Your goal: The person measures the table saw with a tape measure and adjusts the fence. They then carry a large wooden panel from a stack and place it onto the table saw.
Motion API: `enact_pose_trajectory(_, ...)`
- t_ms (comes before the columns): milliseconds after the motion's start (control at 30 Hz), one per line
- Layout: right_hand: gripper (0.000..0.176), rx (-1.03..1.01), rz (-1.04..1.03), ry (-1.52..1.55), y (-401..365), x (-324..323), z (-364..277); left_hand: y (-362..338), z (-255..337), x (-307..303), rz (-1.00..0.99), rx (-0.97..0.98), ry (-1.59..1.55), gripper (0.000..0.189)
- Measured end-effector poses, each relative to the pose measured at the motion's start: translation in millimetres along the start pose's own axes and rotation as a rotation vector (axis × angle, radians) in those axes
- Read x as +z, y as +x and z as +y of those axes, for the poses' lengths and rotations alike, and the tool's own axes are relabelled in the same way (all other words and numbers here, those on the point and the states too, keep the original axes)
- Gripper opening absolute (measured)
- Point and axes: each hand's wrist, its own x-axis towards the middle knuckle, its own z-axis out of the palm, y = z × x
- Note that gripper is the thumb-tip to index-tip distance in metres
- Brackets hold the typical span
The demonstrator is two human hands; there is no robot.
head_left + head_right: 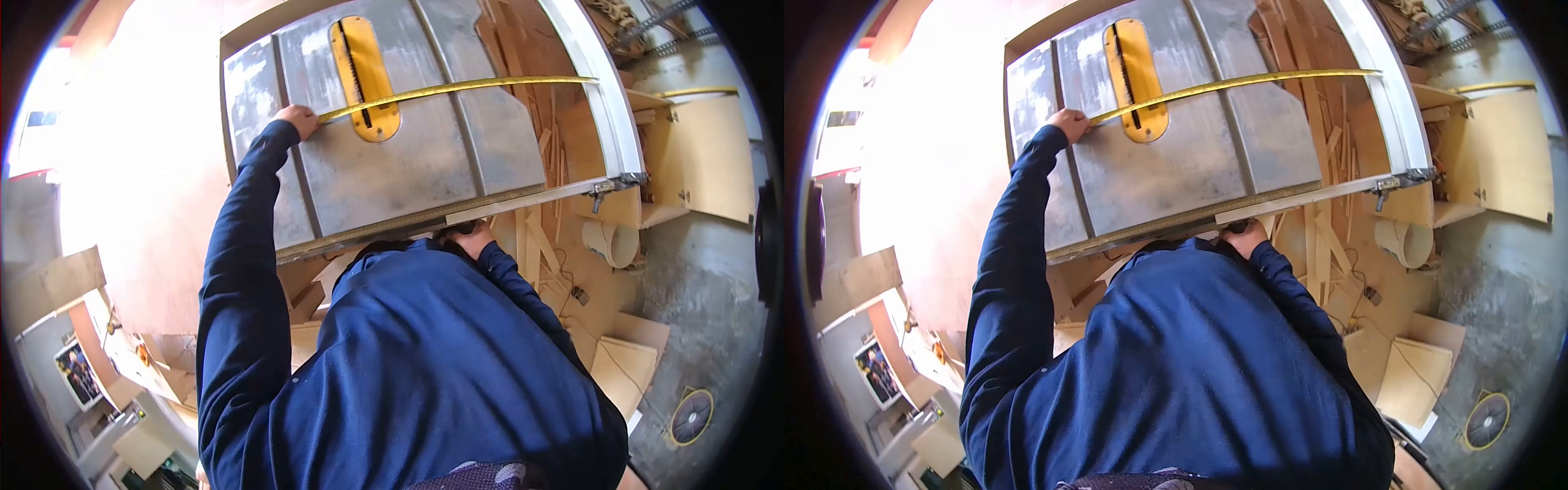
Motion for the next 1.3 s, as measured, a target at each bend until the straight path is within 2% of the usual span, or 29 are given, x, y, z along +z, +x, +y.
enact_pose_trajectory(33,0.037,-0.004,-0.016,-0.005,0.8,-8.0,6.3,0.9,1.2,-2.1,-0.025,-0.023,0.006,0.032)
enact_pose_trajectory(100,0.035,0.193,-0.553,0.812,4.1,-34.6,29.0,0.0,5.7,-5.3,-0.052,0.007,0.115,0.029)
enact_pose_trajectory(167,0.034,-0.078,-0.285,1.258,28.0,-41.7,102.0,-3.4,10.5,-10.1,-0.069,0.002,0.116,0.027)
enact_pose_trajectory(233,0.036,-0.01,0.431,1.509,49.6,-57.1,89.8,-9.5,14.7,-14.7,-0.087,-0.008,0.117,0.025)
enact_pose_trajectory(300,0.043,-0.159,0.525,1.62,65.2,-86.8,66.9,-14.4,20.8,-19.8,-0.118,0.058,0.2,0.024)
enact_pose_trajectory(367,0.043,-0.139,0.522,1.615,67.1,-83.7,64.7,-12.4,17.3,-17.0,-0.14,0.036,0.228,0.024)
enact_pose_trajectory(433,0.044,-0.112,0.532,1.604,68.4,-79.9,65.6,-8.3,5.8,-7.2,0.055,0.149,0.086,0.026)
enact_pose_trajectory(467,0.044,-0.098,0.538,1.597,68.5,-78.6,66.2,-4.6,0.9,-2.7,0.054,0.145,0.086,0.026)
enact_pose_trajectory(533,0.044,-0.078,0.542,1.579,72.5,-78.2,65.5,-5.4,3.4,-4.1,0.017,-0.073,-0.09,0.025)
enact_pose_trajectory(567,0.044,-0.064,0.545,1.569,72.7,-77.2,66.4,-5.9,4.6,-4.1,0.017,-0.08,-0.092,0.025)
enact_pose_trajectory(633,0.044,-0.037,0.563,1.557,68.8,-72.3,71.4,-9.8,14.1,-12.7,-0.053,0.053,0.168,0.024)
enact_pose_trajectory(667,0.044,-0.029,0.575,1.555,68.1,-69.5,73.2,-7.9,12.4,-12.8,-0.053,0.055,0.174,0.024)
enact_pose_trajectory(733,0.045,-0.006,0.596,1.543,64.0,-64.6,77.0,-5.8,8.1,-9.0,-0.062,-0.086,-0.038,0.026)
enact_pose_trajectory(867,0.045,0.049,0.62,1.507,57.7,-51.1,80.1,-8.8,8.4,-10.5,-0.093,-0.083,-0.041,0.027)
enact_pose_trajectory(933,0.046,0.071,0.635,1.492,54.3,-41.1,80.2,-9.6,8.7,-12.6,-0.078,-0.009,0.056,0.026)
enact_pose_trajectory(1000,0.046,0.084,0.649,1.469,53.0,-35.5,77.3,4.5,-7.3,2.9,-0.026,0.007,-0.002,0.025)
enact_pose_trajectory(1033,0.044,0.155,0.499,1.265,39.4,-19.5,95.6,9.0,-15.4,9.1,0.026,0.016,-0.062,0.025)
enact_pose_trajectory(1067,0.044,0.079,0.409,1.096,12.1,-1.6,79.7,4.2,-13.2,6.0,0.026,0.006,-0.069,0.025)
enact_pose_trajectory(1100,0.046,-0.064,0.162,1.015,-5.6,4.3,42.6,-4.1,-3.7,-2.1,0.036,0.065,-0.016,0.025)
enact_pose_trajectory(1167,0.047,-0.099,0.16,0.46,-25.2,12.1,21.8,-9.2,-1.3,-4.6,0.042,0.131,0.041,0.026)
enact_pose_trajectory(1200,0.047,-0.094,0.168,0.463,-27.1,14.0,11.0,-7.0,-2.7,-2.8,0.047,0.141,0.032,0.027)
enact_pose_trajectory(1267,0.042,-0.052,0.386,-0.221,-21.8,13.4,-9.6,-2.4,-3.8,-1.8,0.024,0.102,0.013,0.027)
enact_pose_trajectory(1300,0.042,-0.045,0.396,-0.217,-23.9,11.1,-18.5,-1.2,-3.8,-1.2,0.02,0.113,0.017,0.027)
